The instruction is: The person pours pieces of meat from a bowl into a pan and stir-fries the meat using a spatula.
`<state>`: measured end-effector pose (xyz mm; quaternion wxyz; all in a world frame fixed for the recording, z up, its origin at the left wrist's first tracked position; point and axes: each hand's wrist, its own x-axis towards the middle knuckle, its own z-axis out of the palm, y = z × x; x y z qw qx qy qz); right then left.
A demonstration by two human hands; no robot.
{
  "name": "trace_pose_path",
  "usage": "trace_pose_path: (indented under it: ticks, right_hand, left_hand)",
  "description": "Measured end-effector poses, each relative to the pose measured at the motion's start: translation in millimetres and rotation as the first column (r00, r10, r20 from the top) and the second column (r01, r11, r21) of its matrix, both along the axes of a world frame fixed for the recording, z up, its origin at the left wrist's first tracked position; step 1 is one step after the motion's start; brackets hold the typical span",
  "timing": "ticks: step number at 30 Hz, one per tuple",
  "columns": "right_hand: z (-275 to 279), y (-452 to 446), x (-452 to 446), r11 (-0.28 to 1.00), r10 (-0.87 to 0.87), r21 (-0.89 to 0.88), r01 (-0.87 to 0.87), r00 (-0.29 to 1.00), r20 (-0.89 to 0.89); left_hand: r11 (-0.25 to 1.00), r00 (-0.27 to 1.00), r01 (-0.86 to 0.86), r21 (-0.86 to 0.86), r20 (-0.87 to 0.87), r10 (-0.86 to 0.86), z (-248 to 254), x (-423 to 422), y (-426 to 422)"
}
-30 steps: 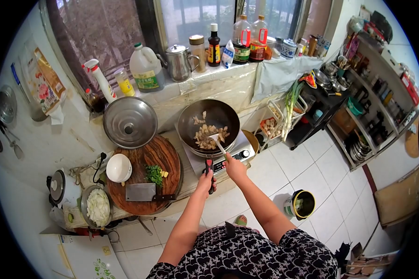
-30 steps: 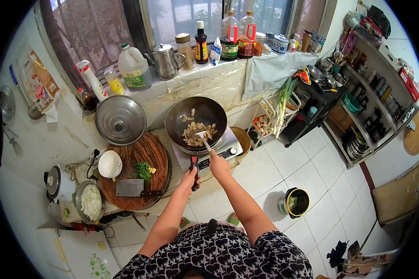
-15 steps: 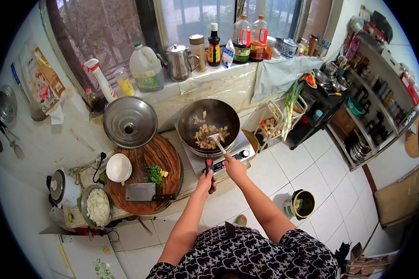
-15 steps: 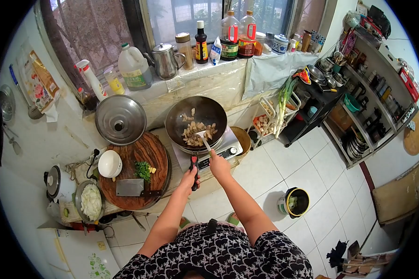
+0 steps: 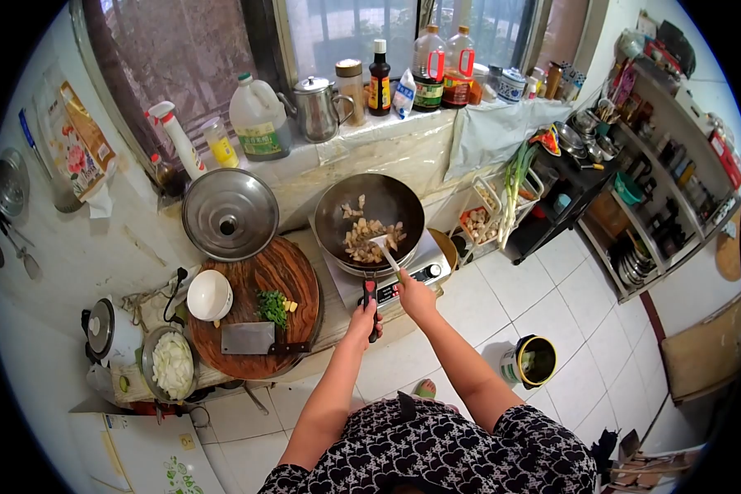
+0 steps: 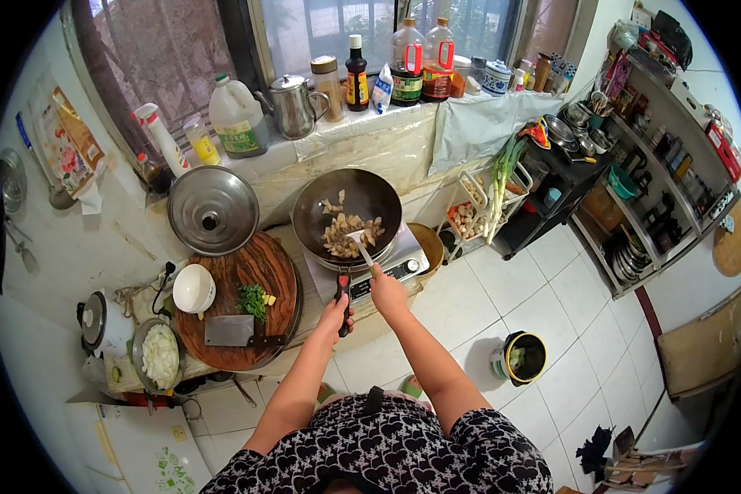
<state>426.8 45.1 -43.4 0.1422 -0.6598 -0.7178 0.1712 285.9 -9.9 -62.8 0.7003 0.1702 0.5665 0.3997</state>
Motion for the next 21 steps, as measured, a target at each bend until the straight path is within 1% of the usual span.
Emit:
trace_pose_path:
  ticks: [8,16,21]
  right_hand:
    - [-6,1,1,1.0,-0.009,0.023,0.009,1.0,-0.006]
    - [-14,3,1,0.998,-0.007,0.058,0.008,1.0,-0.017]
    - [-13,2,1,0.999,-0.01,0.05,0.011,1.0,-0.014]
  left_hand:
    - [1.0,1.0,-0.009,-0.015,-0.01,0.009,2,1,0]
    - [1.0,1.0,-0.013,0.008,-0.001,0.013,-5,0,1]
    - [1.0,1.0,-0.018,0.007,0.007,0.018,-4,0,1]
